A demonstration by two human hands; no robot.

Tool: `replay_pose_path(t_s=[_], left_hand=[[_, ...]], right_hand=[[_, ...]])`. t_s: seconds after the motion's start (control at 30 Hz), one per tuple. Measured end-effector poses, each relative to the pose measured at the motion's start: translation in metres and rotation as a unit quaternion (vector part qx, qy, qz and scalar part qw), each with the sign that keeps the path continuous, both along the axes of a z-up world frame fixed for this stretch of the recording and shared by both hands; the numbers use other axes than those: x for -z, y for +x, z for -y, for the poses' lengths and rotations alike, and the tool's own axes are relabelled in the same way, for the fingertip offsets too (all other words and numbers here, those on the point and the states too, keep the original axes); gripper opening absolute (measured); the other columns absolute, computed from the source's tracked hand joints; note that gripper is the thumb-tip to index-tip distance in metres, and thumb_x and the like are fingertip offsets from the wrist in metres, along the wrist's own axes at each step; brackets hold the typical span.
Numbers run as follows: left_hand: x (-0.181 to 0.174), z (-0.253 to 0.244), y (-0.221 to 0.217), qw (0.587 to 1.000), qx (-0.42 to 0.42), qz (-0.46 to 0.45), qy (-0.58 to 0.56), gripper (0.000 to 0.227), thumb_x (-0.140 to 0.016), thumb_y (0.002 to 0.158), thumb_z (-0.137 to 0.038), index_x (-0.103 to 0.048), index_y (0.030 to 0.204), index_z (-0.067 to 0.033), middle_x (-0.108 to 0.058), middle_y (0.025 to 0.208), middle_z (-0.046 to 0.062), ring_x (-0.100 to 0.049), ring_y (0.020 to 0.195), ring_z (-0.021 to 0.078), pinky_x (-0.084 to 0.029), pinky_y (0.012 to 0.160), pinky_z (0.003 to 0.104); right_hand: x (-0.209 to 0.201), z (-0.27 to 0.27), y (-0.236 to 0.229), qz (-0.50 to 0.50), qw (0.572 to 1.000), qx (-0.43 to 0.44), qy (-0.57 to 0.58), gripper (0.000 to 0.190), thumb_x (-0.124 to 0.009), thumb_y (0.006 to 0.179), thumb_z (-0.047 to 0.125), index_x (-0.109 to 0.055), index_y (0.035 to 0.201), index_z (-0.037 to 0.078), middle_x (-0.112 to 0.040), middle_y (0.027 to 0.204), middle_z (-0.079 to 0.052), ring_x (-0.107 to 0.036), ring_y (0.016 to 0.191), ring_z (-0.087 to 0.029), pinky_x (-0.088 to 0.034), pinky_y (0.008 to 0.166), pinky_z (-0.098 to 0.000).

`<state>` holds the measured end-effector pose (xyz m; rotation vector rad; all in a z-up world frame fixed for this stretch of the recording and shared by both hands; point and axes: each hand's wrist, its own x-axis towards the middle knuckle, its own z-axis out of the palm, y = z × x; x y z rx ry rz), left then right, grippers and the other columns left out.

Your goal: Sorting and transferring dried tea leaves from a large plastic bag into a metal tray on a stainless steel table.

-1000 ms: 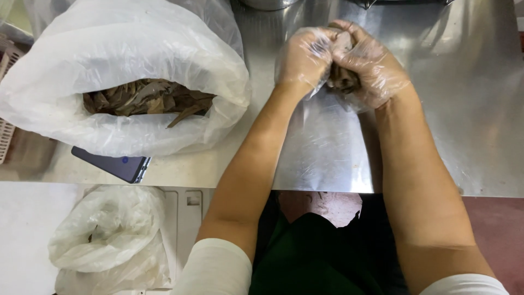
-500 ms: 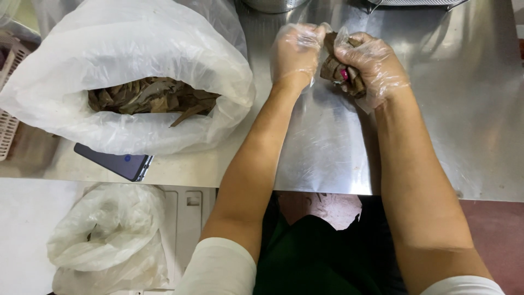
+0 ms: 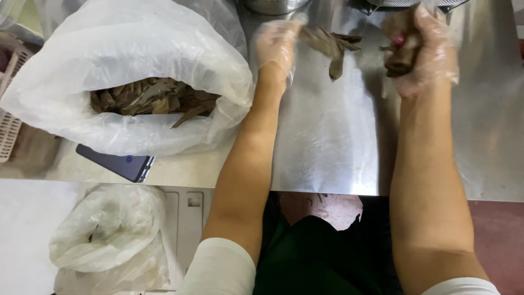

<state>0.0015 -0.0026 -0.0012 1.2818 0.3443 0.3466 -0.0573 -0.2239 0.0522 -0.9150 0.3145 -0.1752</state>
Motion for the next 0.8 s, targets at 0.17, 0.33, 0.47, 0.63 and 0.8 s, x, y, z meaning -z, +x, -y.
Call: replay_pose_path(t_s=[0.17,0.33,0.47,0.63,0.8], left_hand=[[0.001,0.031,-0.02,0.966,0.198,0.068,0.15,0.022,-0.088,0.071,-0.025,-0.071,0.066,-0.0104,-0.064,0.074,0.001,-0.064,0.07,0.0136,-0.052,0.066,0.027],[-0.012,0.027,-0.029,0.928,0.206,0.04,0.308,0.016,-0.084,0.072,-0.029,-0.074,0.07,-0.017,-0.07,0.082,-0.001,-0.068,0.08,0.0166,-0.055,0.074,0.031],[0.016,0.029,-0.016,0.948,0.169,0.103,0.247,0.014,-0.083,0.074,-0.017,-0.071,0.067,-0.0137,-0.068,0.067,-0.002,-0.063,0.064,0.0114,-0.053,0.061,0.028],[0.026,0.014,-0.001,0.952,0.086,0.042,0.291,0.022,-0.082,0.075,-0.036,-0.073,0.074,-0.0156,-0.073,0.072,0.001,-0.069,0.067,0.0148,-0.056,0.065,0.031],[0.015,-0.021,0.002,0.978,-0.047,0.063,0.193,0.039,-0.072,0.077,-0.052,-0.077,0.082,-0.0138,-0.075,0.065,0.001,-0.069,0.058,0.0104,-0.053,0.055,0.026]], right_hand=[[0.033,0.018,0.016,0.124,0.485,-0.214,-0.839,0.139,-0.087,0.033,0.002,-0.015,0.152,-0.005,-0.048,0.138,-0.022,-0.054,0.124,-0.04,-0.045,0.103,-0.0347],[-0.012,-0.042,-0.024,-0.068,0.941,-0.312,-0.115,0.03,-0.07,0.086,0.005,-0.054,0.109,0.014,-0.059,0.09,-0.007,-0.057,0.075,-0.016,-0.049,0.062,-0.0287],[0.009,-0.03,-0.011,-0.04,0.946,-0.282,-0.153,0.05,-0.073,0.074,-0.007,-0.065,0.119,0.013,-0.075,0.099,-0.006,-0.074,0.082,-0.02,-0.065,0.075,-0.0314],[-0.004,-0.036,-0.02,-0.065,0.964,-0.246,-0.077,0.05,-0.052,0.059,-0.014,-0.065,0.102,0.007,-0.067,0.082,-0.012,-0.061,0.058,-0.023,-0.051,0.045,-0.0339],[0.011,-0.012,-0.004,-0.071,0.973,-0.217,-0.045,0.049,-0.05,0.065,-0.013,-0.062,0.106,0.01,-0.061,0.087,-0.011,-0.055,0.061,-0.017,-0.045,0.039,-0.0265]])
